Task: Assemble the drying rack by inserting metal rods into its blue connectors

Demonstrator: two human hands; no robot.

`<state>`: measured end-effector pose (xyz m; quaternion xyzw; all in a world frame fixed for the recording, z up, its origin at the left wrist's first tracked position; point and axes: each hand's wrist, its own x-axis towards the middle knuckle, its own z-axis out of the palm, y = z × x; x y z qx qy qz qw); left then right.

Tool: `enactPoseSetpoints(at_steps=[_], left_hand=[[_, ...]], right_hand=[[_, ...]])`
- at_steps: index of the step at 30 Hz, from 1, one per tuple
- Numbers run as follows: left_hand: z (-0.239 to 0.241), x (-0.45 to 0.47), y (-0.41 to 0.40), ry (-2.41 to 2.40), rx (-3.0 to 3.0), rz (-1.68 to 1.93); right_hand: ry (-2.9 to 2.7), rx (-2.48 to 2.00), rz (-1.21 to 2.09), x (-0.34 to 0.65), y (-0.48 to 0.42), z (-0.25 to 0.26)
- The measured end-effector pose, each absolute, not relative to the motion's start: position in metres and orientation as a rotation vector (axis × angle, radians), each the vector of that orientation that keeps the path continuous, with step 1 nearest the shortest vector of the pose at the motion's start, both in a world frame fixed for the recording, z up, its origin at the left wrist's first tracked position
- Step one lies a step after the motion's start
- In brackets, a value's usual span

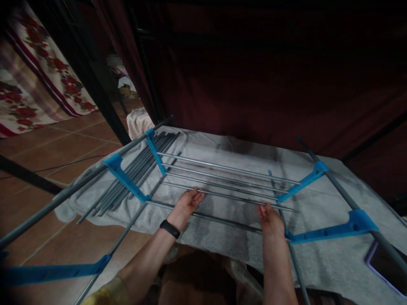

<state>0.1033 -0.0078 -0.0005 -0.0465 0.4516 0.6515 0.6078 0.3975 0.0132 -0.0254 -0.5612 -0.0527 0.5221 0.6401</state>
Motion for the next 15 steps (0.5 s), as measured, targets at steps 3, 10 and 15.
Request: enactPoseSetpoints(at_steps=[3,10,15], left_hand=[[0.001,0.104,-0.009,1.018,-0.063,1.493],[0.003,0.104,-0.006,1.08,-0.094,1.459],[0.005,0.102,-0.006,1.116,-0.096,1.486]], right_hand=[[-0.121,-1.293,1.181,0.394,0.013,-0.024],[-0.059,-1.243,1.195,0.382,0.009,-0.019],[-0.076,-1.197,1.208,0.373,0.006,-0.021]])
